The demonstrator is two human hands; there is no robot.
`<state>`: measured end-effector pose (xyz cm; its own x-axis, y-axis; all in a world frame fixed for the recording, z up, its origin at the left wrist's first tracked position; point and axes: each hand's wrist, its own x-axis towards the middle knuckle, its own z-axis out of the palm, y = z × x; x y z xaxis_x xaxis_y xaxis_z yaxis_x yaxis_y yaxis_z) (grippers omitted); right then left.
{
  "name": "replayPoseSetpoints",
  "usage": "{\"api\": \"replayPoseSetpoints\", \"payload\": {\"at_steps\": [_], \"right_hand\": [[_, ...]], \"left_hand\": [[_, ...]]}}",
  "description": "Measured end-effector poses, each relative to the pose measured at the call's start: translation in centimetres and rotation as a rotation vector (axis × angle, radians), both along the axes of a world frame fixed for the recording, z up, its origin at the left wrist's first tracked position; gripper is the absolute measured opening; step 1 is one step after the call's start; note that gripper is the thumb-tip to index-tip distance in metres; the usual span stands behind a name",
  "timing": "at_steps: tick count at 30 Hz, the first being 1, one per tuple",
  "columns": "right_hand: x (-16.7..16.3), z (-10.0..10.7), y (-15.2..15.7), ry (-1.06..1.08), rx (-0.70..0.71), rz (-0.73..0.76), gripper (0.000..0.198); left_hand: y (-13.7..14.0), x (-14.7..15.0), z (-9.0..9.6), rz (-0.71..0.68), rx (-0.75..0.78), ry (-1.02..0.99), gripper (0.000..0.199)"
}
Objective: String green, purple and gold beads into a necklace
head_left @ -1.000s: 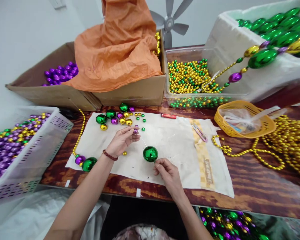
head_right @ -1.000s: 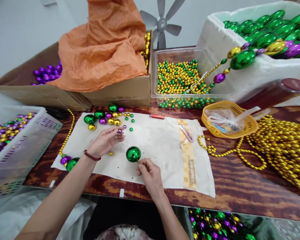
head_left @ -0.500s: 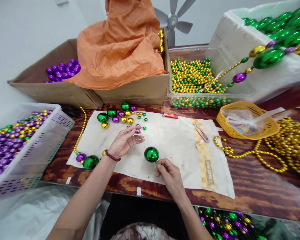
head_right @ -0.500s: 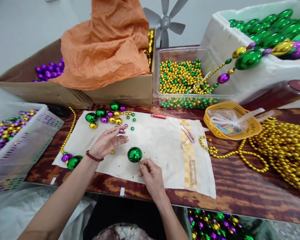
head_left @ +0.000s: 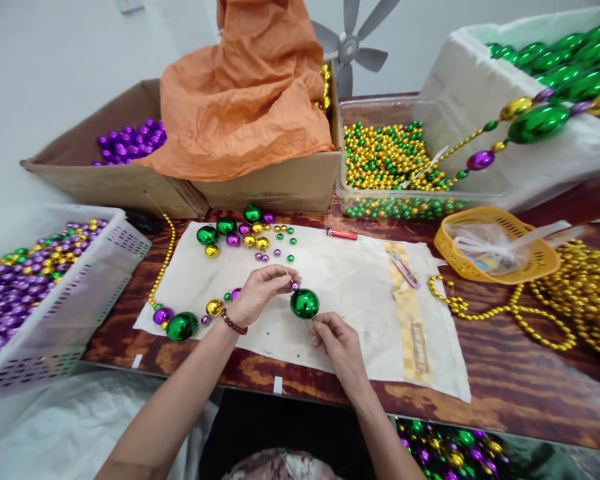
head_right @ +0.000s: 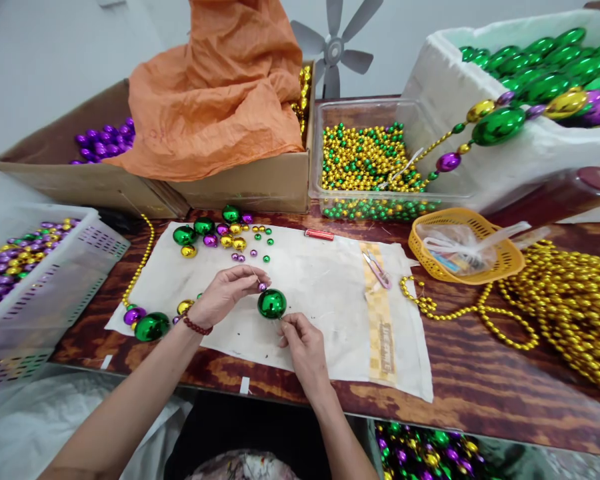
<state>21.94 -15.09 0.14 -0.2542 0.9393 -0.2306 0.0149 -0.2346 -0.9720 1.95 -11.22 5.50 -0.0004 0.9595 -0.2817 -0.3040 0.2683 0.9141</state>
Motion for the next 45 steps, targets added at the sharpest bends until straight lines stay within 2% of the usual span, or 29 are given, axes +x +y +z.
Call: {"api": "replayPoseSetpoints", "payload": {"at_steps": [3, 6, 9, 12, 16, 18, 20, 22, 24, 25, 27, 29, 31, 34, 38, 40, 43, 45], "right_hand": [[0.5, -0.3, 0.5, -0.031, -0.002, 0.025, 0.023], [1.8, 0.1, 1.0, -0.164, 0.045, 0.062, 0.022], [2.9, 1.5, 1.5, -0.27, 0.18, 0.01, 0.023], [3.0, 3.4, 2.3, -0.267, 0.338, -0.069, 0.023], [2.0, 4.5, 3.6, -0.235, 0.447, 0.042, 0.02], [1.8, 4.1, 4.2, -0.259, 0.442, 0.07, 0.019], [1.8, 3.6, 4.4, -0.282, 0.405, 0.045, 0.021], [2.0, 3.2, 4.4, -0.273, 0.366, 0.015, 0.023], [2.2, 3.1, 4.2, -0.229, 0.34, -0.007, 0.025], [2.3, 3.1, 4.0, -0.2, 0.333, -0.02, 0.025], [2.4, 3.4, 3.7, -0.141, 0.326, -0.063, 0.026], [2.5, 4.0, 3.3, -0.09, 0.321, -0.131, 0.026], [2.8, 5.0, 3.0, -0.044, 0.309, -0.197, 0.025], [3.4, 6.4, 2.5, 0.026, 0.296, -0.24, 0.024], [3.5, 6.8, 1.9, 0.047, 0.265, -0.142, 0.023], [3.1, 6.2, 1.7, 0.024, 0.254, -0.077, 0.024], [2.2, 5.1, 1.5, 0.018, 0.279, -0.026, 0.024], [1.6, 4.3, 1.3, 0.029, 0.302, -0.004, 0.024]], "left_hand": [[-0.3, 1.0, -0.3, 0.055, 0.02, 0.078, 0.021], [-0.3, 1.5, 0.2, 0.11, 0.071, 0.171, 0.022], [-0.3, 2.1, 1.6, 0.132, 0.158, 0.23, 0.02], [-0.2, 3.5, 3.6, 0.107, 0.255, 0.257, 0.018], [-0.2, 5.6, 5.5, 0.055, 0.363, 0.247, 0.017], [0.1, 5.5, 5.5, 0.023, 0.391, 0.26, 0.019], [1.0, 4.3, 4.7, 0.004, 0.407, 0.345, 0.024], [2.5, 1.8, 3.3, 0.055, 0.41, 0.578, 0.027], [4.2, -1.1, 1.9, 0.188, 0.364, 1.056, 0.024], [4.9, -2.5, 1.2, 0.214, 0.291, 1.297, 0.024], [6.1, -4.6, 0.0, 0.176, 0.17, 1.64, 0.029], [6.7, -5.7, -0.7, 0.09, 0.135, 1.826, 0.034], [6.9, -6.0, -1.1, 0.019, 0.166, 1.898, 0.036], [6.9, -5.7, -1.2, -0.021, 0.205, 1.909, 0.032], [6.1, -5.4, -0.8, 0.037, 0.27, 1.762, 0.027], [5.2, -5.0, -0.4, 0.077, 0.359, 1.561, 0.03], [3.5, -3.9, 0.1, 0.109, 0.501, 1.158, 0.034], [2.3, -3.0, 0.3, 0.134, 0.538, 0.92, 0.037]]}}
